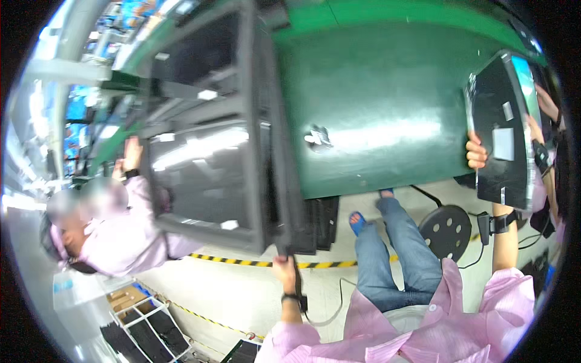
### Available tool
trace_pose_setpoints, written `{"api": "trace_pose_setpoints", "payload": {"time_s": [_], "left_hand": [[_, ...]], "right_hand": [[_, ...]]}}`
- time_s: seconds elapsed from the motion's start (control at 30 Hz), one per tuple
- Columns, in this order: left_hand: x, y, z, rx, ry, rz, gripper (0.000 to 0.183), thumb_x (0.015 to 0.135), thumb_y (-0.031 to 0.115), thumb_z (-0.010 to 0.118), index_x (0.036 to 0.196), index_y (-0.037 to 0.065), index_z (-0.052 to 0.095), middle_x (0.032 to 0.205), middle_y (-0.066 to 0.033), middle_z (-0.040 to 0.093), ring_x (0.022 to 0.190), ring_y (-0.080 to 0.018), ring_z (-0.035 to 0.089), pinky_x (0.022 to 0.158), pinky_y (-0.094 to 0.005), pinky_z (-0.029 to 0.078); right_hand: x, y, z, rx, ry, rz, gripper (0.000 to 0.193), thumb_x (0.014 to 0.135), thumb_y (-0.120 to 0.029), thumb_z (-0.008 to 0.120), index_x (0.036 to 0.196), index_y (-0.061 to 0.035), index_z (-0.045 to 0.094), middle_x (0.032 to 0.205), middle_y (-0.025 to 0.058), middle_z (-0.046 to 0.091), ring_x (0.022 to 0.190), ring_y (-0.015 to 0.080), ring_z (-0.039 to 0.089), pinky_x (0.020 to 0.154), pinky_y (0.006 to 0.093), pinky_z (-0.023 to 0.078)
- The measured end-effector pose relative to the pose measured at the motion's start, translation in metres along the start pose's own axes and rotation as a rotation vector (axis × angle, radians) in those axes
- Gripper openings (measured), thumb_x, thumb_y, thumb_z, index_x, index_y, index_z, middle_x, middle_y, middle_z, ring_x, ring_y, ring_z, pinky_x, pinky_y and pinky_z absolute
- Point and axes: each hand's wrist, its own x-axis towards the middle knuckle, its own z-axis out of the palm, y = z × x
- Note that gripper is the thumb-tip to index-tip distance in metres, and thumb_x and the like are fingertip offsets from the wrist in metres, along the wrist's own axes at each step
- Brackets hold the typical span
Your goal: Processing tablet devices on an assembly line, including peeling protective films and sorting.
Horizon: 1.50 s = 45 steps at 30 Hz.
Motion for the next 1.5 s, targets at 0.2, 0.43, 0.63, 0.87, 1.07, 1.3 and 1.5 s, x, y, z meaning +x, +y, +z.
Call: {"api": "trace_pose_setpoints", "payload": {"time_s": [0.2,0.43,0.63,0.87,1.07,1.3,1.5], "left_hand": [[-0.155,0.033,-0.352,-0.557,0.288,-0.277,0.05,0.055,0.001,0.061,0.105,-0.004,0.053,0.087,-0.0124,0.061,0.076,-0.021,0.057,0.07,-0.0316,0.046],[-0.221,0.101,-0.473,-1.41,0.444,-0.128,0.064,0.045,0.002,0.051,0.108,-0.008,0.051,0.099,-0.0196,0.059,0.082,-0.0299,0.06,0.076,-0.0402,0.051],[-0.116,0.304,-0.412,-1.425,-0.053,0.294,0.068,0.046,0.004,0.051,0.112,-0.009,0.051,0.099,-0.0159,0.06,0.097,-0.0266,0.056,0.091,-0.0335,0.041],[0.003,0.565,-0.285,-0.968,-0.823,0.46,0.047,0.062,0.007,0.052,0.107,-0.005,0.058,0.07,-0.0026,0.059,0.068,-0.0113,0.054,0.07,-0.0216,0.04],[0.041,0.652,-0.199,-0.275,-0.149,1.052,0.048,0.082,0.024,0.057,0.123,0.002,0.047,0.112,-0.0104,0.055,0.106,-0.0212,0.051,0.092,-0.031,0.038],[-0.098,0.689,-0.272,-1.145,-1.2,0.756,0.065,0.084,0.017,0.062,0.136,0.003,0.027,0.124,-0.0152,0.048,0.111,-0.0236,0.048,0.094,-0.0359,0.038],[-0.076,0.711,-0.336,-0.753,-0.131,1.169,0.079,0.068,0.012,0.073,0.135,0.005,0.031,0.132,-0.0158,0.043,0.124,-0.0284,0.039,0.102,-0.0412,0.029]], "right_hand": [[-0.022,0.03,0.009,0.037,0.079,-0.08,0.021,0.092,-0.027,0.043,0.087,-0.007,0.041,0.066,-0.0005,0.036,0.055,0.0084,0.034,0.049,0.0221,0.032],[-0.05,0.063,0.02,-0.328,-0.389,-0.023,0.029,0.094,-0.035,0.038,0.08,-0.0101,0.036,0.054,0.0032,0.031,0.039,0.0124,0.028,0.033,0.027,0.027],[-0.108,0.004,0.063,-0.542,-0.116,-0.336,0.031,0.094,-0.035,0.039,0.076,-0.0104,0.035,0.053,0.0023,0.031,0.039,0.0129,0.029,0.035,0.0253,0.028],[-0.113,-0.045,0.09,-0.742,0.772,-0.958,0.036,0.094,-0.039,0.04,0.098,-0.0069,0.057,0.086,-0.002,0.057,0.078,0.0074,0.053,0.073,0.0205,0.041],[-0.09,-0.101,0.161,-1.189,0.95,-0.857,0.034,0.09,-0.035,0.052,0.077,-0.0034,0.051,0.074,-0.0055,0.042,0.072,0.0055,0.037,0.066,0.0202,0.031],[-0.039,-0.119,0.214,-1.204,0.928,-1.044,0.043,0.08,-0.021,0.068,0.064,-0.0043,0.032,0.061,-0.0049,0.026,0.058,0.005,0.025,0.051,0.022,0.022],[-0.028,-0.1,0.269,-1.593,0.942,-1.375,0.049,0.06,-0.016,0.084,0.061,-0.0041,0.037,0.054,-0.001,0.031,0.051,0.0077,0.028,0.045,0.0231,0.025]]}}
